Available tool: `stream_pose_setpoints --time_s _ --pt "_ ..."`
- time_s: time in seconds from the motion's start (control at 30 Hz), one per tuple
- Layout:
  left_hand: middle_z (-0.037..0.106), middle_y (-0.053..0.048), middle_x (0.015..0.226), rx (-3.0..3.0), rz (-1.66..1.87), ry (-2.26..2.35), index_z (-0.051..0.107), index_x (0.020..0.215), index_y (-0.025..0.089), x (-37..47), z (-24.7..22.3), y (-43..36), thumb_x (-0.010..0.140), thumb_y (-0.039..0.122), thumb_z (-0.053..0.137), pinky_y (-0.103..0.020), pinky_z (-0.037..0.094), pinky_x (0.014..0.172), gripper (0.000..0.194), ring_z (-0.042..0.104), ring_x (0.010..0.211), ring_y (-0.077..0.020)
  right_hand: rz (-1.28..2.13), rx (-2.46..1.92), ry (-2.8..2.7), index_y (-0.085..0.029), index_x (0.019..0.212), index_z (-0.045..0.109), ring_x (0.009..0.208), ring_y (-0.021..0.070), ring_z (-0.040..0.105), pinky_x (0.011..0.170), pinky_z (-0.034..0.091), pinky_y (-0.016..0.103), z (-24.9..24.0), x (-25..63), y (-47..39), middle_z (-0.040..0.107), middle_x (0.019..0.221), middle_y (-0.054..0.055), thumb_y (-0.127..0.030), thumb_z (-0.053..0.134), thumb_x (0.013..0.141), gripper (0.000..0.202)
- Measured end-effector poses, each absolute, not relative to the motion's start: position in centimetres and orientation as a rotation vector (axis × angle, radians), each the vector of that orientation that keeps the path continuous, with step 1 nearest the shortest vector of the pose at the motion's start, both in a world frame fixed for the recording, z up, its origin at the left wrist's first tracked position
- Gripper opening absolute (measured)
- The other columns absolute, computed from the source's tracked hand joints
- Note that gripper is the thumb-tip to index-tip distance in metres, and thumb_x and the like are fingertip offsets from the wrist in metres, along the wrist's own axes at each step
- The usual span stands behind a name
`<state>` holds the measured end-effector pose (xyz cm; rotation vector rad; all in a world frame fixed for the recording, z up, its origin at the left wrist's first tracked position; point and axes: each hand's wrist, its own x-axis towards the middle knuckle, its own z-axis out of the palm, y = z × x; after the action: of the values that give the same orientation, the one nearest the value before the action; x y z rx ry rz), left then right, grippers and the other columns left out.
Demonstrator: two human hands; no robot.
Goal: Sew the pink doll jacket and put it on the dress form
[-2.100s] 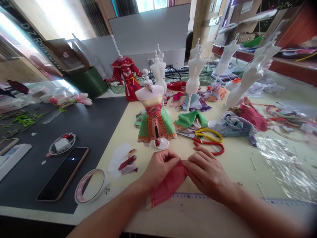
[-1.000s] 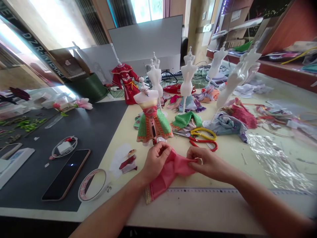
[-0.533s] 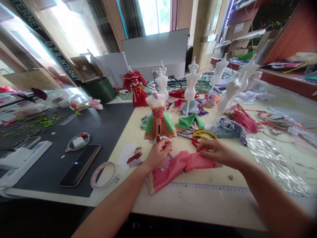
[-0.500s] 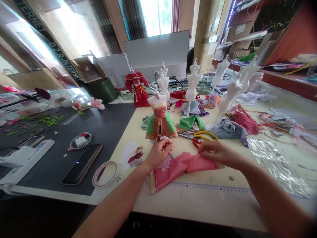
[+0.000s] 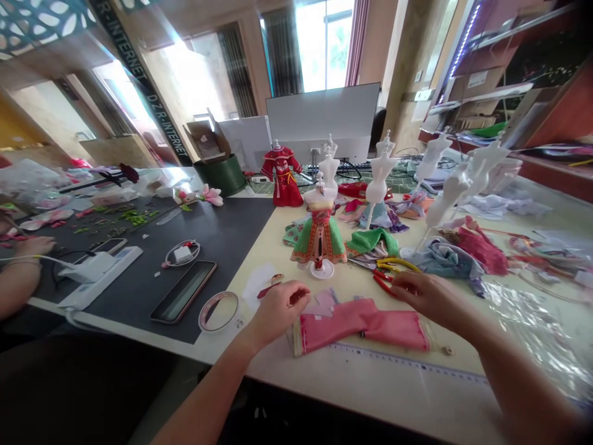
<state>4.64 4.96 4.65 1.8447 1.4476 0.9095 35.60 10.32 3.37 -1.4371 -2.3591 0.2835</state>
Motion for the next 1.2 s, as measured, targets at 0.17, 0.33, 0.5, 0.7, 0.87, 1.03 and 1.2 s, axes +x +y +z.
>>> stream_pose_setpoints --time_s 0.17,0.33,0.5,0.7,0.87,1.03,1.2 --pt "0.065 -0.006 0.086 1.952 0.841 1.528 0.064 0.085 0.020 3.7 3.1 3.1 0.079 0.026 0.054 -0.030 0.042 0.071 0.013 0.057 0.079 -0.0198 0.139 -1.313 -2.374 -0.020 0.084 0.061 0.064 0.0181 0.058 0.054 0.039 0.027 2.3 33.8 9.9 0.064 0.079 0.004 -0.030 0.046 0.088 0.019" --pt "0.064 -0.007 0.091 2.086 0.809 1.581 0.063 0.089 0.020 4.1 1.9 2.7 0.080 0.023 0.054 -0.033 0.043 0.077 0.014 0.058 0.085 -0.0221 0.129 -1.171 -2.403 -0.017 0.082 0.060 0.068 0.0183 0.057 0.059 0.042 0.029 2.0 32.6 9.3 0.062 0.076 0.005 -0.024 0.044 0.088 0.019" --pt "0.062 -0.009 0.101 2.148 0.810 1.658 0.061 0.099 0.019 4.5 1.0 2.5 0.080 0.019 0.052 -0.037 0.043 0.083 0.021 0.057 0.093 -0.0241 0.113 -1.147 -2.386 -0.016 0.085 0.061 0.074 0.0191 0.058 0.064 0.044 0.030 1.6 31.8 9.1 0.063 0.081 0.007 -0.022 0.044 0.089 0.019" --pt "0.061 -0.006 0.096 2.204 0.850 1.728 0.060 0.091 0.019 3.5 1.2 2.3 0.081 0.018 0.052 -0.035 0.044 0.082 0.013 0.056 0.093 -0.0220 0.131 -1.038 -2.405 -0.016 0.092 0.062 0.082 0.0209 0.058 0.070 0.046 0.032 0.9 31.0 8.7 0.064 0.088 0.009 -0.025 0.043 0.090 0.021" --pt "0.060 -0.003 0.076 2.130 0.689 1.881 0.056 0.069 0.018 3.4 2.0 1.0 0.081 0.025 0.053 -0.031 0.042 0.070 0.014 0.055 0.075 -0.0187 0.146 -1.064 -2.479 -0.016 0.104 0.059 0.093 0.0233 0.056 0.081 0.045 0.035 0.6 30.1 8.3 0.061 0.099 0.010 -0.027 0.047 0.089 0.023" --pt "0.059 -0.002 0.072 2.172 0.595 1.915 0.053 0.066 0.018 4.8 1.7 -0.3 0.073 0.027 0.063 -0.032 0.039 0.070 0.015 0.053 0.074 -0.0197 0.171 -1.181 -2.583 -0.015 0.096 0.060 0.086 0.0231 0.056 0.076 0.043 0.034 1.0 29.3 7.7 0.060 0.091 0.009 -0.030 0.050 0.087 0.020" --pt "0.059 -0.002 0.074 2.184 0.676 1.829 0.051 0.066 0.018 5.3 0.7 -0.4 0.076 0.015 0.056 -0.032 0.037 0.072 0.012 0.052 0.076 -0.0185 0.289 -1.293 -2.623 -0.017 0.078 0.059 0.073 0.0189 0.054 0.066 0.040 0.028 1.7 29.4 7.0 0.059 0.075 0.004 -0.018 0.048 0.082 0.011"
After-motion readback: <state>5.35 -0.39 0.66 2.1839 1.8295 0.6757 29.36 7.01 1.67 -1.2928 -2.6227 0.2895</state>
